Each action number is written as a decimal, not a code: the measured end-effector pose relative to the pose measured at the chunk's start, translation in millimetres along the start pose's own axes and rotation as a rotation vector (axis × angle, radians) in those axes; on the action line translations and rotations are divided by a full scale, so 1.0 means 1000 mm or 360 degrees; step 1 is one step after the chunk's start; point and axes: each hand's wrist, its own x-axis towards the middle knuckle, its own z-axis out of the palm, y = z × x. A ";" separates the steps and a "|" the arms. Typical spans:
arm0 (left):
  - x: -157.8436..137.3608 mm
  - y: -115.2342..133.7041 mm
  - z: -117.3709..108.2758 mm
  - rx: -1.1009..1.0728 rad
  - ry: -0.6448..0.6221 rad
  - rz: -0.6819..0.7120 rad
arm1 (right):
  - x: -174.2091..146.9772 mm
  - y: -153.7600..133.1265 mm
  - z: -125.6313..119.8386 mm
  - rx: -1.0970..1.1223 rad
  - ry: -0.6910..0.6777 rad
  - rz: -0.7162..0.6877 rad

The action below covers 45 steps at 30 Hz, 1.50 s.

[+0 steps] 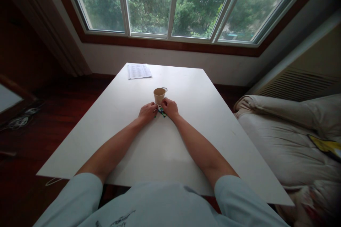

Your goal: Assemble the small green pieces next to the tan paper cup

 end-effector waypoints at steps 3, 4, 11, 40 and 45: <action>-0.001 0.000 0.000 -0.0045 0.0006 0.0003 | 0.000 0.001 0.000 0.0123 0.0104 -0.0011; -0.001 0.000 0.000 -0.0062 0.0008 0.0008 | -0.001 0.001 0.000 0.0151 0.0126 -0.0010; 0.000 -0.001 0.002 -0.0137 0.0003 0.0040 | -0.001 0.004 0.002 0.0308 0.0189 0.0025; -0.003 0.004 -0.002 0.0062 -0.0014 0.0040 | -0.004 0.000 -0.003 0.0462 0.0221 0.0039; -0.003 0.004 -0.001 0.0048 -0.0012 0.0028 | -0.003 0.002 -0.001 0.0459 0.0218 0.0018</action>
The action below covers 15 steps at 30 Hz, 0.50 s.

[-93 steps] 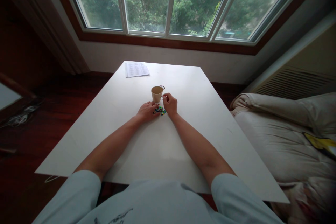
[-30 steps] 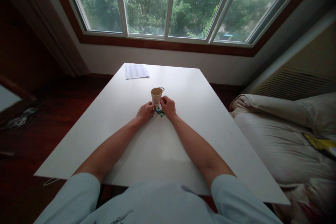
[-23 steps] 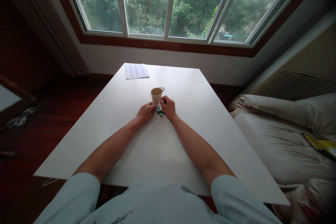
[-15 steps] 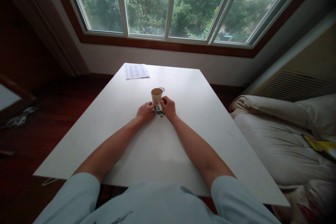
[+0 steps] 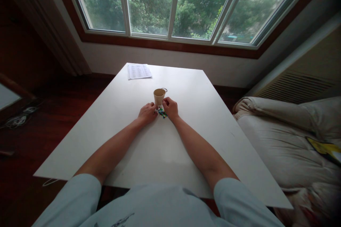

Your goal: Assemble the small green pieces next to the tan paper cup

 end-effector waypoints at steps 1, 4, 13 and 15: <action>0.000 0.000 0.000 -0.0005 -0.0004 -0.0005 | 0.000 0.000 0.000 -0.0006 -0.0004 0.0002; 0.000 0.000 -0.001 -0.0009 -0.0016 -0.0013 | 0.000 0.000 0.000 -0.0011 0.0000 -0.0001; 0.001 -0.002 0.001 -0.0010 -0.0029 0.0023 | -0.001 -0.001 0.000 0.0015 0.0008 -0.0028; 0.002 -0.003 0.003 -0.0021 -0.0034 0.0040 | -0.001 -0.001 0.000 0.0007 -0.0003 -0.0018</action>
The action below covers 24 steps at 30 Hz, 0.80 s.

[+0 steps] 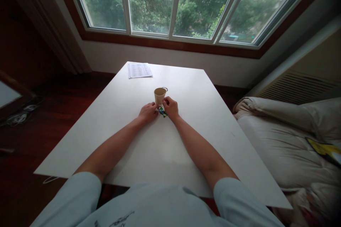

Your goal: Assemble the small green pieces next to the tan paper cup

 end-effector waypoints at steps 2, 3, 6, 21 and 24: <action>0.000 -0.001 0.002 -0.0019 0.0001 0.0025 | 0.000 0.000 0.000 -0.0017 -0.0016 0.0019; 0.000 -0.001 0.002 -0.0029 0.0003 0.0039 | 0.000 0.000 0.001 -0.0024 -0.0019 0.0022; 0.000 0.000 0.003 -0.0054 0.0008 0.0084 | 0.000 0.001 0.001 -0.0031 -0.0013 0.0003; 0.001 0.000 0.001 -0.0155 0.0003 0.0191 | 0.003 0.006 0.007 -0.0042 -0.0230 -0.0036; 0.001 0.001 0.001 -0.0170 0.0009 0.0186 | 0.003 0.006 0.006 -0.0024 -0.0240 -0.0036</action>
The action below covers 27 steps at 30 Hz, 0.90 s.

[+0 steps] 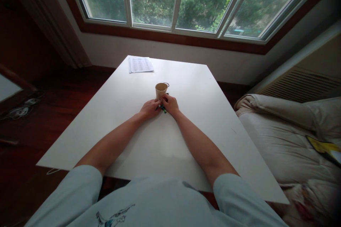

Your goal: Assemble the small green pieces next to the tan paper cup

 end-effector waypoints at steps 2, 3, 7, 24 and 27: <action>0.000 0.001 -0.001 -0.0006 -0.0001 0.0002 | 0.000 0.001 0.000 0.0018 0.0001 0.0001; 0.000 0.001 -0.001 -0.0010 -0.0001 0.0002 | 0.000 0.001 0.000 0.0025 0.0003 -0.0001; 0.000 0.002 -0.002 -0.0025 0.0004 -0.0011 | 0.001 0.005 0.002 0.0041 0.0034 -0.0035; 0.000 -0.006 0.008 0.0000 0.0039 0.0036 | 0.000 0.003 0.001 0.0127 0.0185 -0.0022; 0.000 -0.007 0.008 -0.0004 0.0039 0.0024 | -0.001 0.002 0.001 0.0116 0.0187 -0.0014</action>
